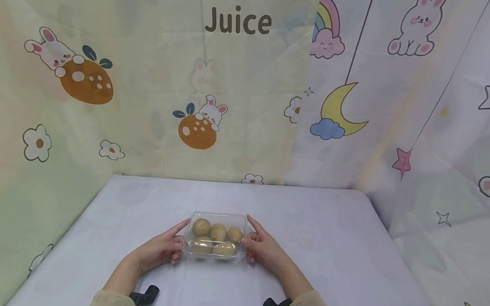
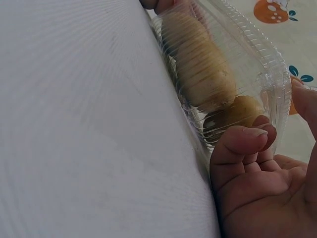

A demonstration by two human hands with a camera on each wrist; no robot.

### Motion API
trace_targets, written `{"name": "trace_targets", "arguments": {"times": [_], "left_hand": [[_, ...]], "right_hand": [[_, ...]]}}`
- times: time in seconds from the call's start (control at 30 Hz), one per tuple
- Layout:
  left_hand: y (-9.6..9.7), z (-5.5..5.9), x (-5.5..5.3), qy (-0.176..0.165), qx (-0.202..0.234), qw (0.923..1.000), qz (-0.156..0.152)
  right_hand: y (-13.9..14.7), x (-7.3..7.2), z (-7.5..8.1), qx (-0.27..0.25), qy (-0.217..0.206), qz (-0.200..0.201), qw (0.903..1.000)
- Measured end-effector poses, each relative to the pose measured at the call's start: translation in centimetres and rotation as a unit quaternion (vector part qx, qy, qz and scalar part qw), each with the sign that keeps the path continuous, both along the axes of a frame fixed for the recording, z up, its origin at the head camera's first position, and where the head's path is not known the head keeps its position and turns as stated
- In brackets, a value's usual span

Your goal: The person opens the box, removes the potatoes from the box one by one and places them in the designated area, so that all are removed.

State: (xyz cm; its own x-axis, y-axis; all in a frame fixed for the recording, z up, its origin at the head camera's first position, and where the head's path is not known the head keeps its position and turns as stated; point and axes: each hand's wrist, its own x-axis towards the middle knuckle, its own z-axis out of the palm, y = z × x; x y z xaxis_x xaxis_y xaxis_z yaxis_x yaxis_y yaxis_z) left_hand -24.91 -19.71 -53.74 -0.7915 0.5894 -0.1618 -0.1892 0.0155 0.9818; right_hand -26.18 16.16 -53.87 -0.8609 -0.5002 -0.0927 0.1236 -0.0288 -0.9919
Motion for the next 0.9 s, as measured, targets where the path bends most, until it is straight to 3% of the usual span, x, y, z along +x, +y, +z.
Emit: {"name": "trace_targets", "arguments": {"times": [0.27, 0.9], "left_hand": [[0.37, 0.12, 0.03, -0.029, -0.004, 0.9989, 0.036], [0.66, -0.07, -0.01, 0.021, -0.051, 0.9974, 0.046]], "right_hand": [[0.06, -0.04, 0.02, 0.002, 0.009, 0.005, 0.9999], [0.22, 0.06, 0.25, -0.004, -0.008, 0.010, 0.9999]]}}
